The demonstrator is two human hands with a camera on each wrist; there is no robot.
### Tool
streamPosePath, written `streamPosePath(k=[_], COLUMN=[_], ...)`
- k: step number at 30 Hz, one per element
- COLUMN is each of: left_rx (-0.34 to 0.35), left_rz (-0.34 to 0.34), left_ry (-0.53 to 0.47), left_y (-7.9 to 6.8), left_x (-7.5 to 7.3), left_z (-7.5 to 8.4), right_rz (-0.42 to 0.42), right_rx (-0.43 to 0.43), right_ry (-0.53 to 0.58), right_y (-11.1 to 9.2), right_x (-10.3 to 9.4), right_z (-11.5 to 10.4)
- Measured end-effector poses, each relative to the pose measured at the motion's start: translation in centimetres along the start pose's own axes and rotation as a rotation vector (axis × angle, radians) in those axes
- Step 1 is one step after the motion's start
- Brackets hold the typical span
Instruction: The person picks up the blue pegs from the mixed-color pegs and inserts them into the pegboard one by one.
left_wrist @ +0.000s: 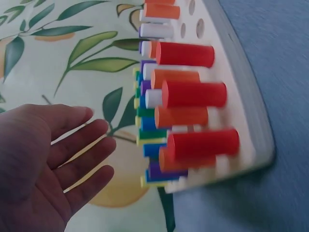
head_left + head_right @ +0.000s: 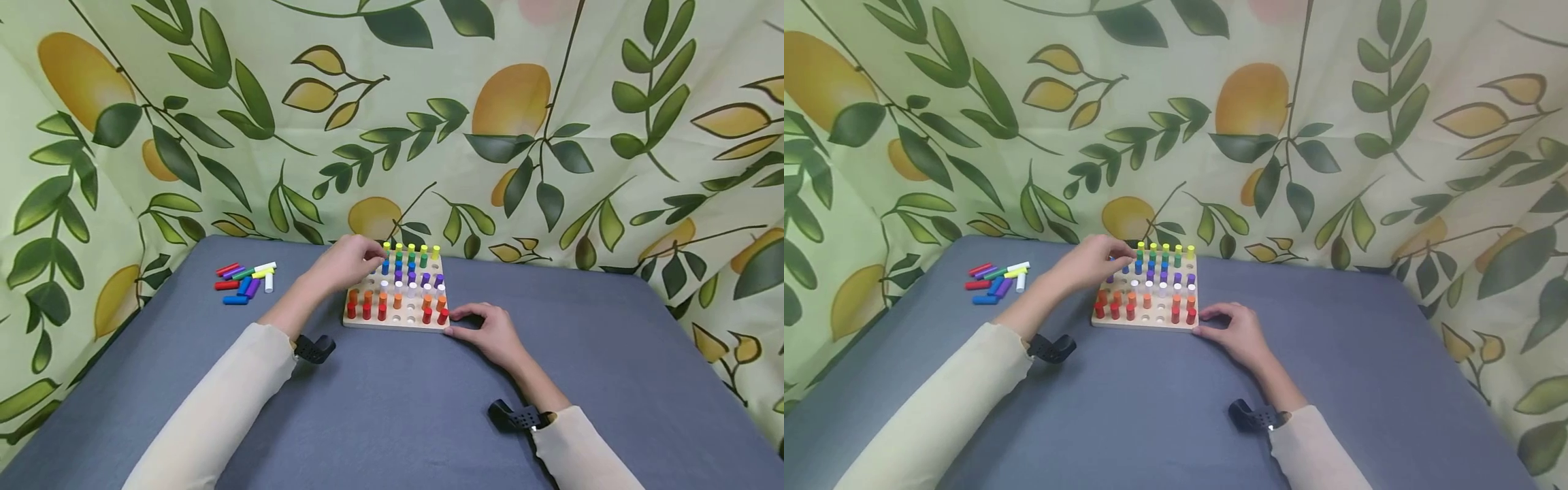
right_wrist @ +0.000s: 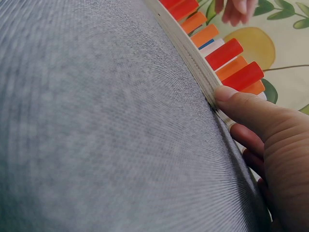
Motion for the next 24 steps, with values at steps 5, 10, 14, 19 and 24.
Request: streamPosePath(k=[5, 10, 14, 19, 24], left_rx=[-0.021, -0.051, -0.033, -0.026, -0.023], left_rz=[0.019, 0.048, 0.077, 0.08, 0.116], left_ry=[0.013, 0.018, 0.031, 0.064, 0.081], left_y=[-2.2, -4.4, -5.9, -7.9, -9.9], left_x=[-1.2, -2.3, -3.0, -3.2, -3.7], left_z=[-1.4, -3.3, -4.4, -6.2, -8.1], right_rz=[-0.009, -0.008, -0.005, -0.007, -0.013], right_rx=[0.014, 0.014, 0.009, 0.015, 0.016], right_ry=[-0.005, -0.01, -0.018, -0.018, -0.011], right_y=[0.0, 0.1, 0.1, 0.2, 0.2], right_x=[0.1, 0.0, -0.2, -0.1, 0.0], right_z=[0.3, 0.2, 0.2, 0.2, 0.3])
Point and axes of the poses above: each hand's wrist, its own y-axis towards the middle knuckle, its own x-axis out of the palm, z = x × y, the point moved 9 cm from there along y, towards the middle knuckle, and after that the axes turned 5 degrees about -y, right-handed, at the moved point
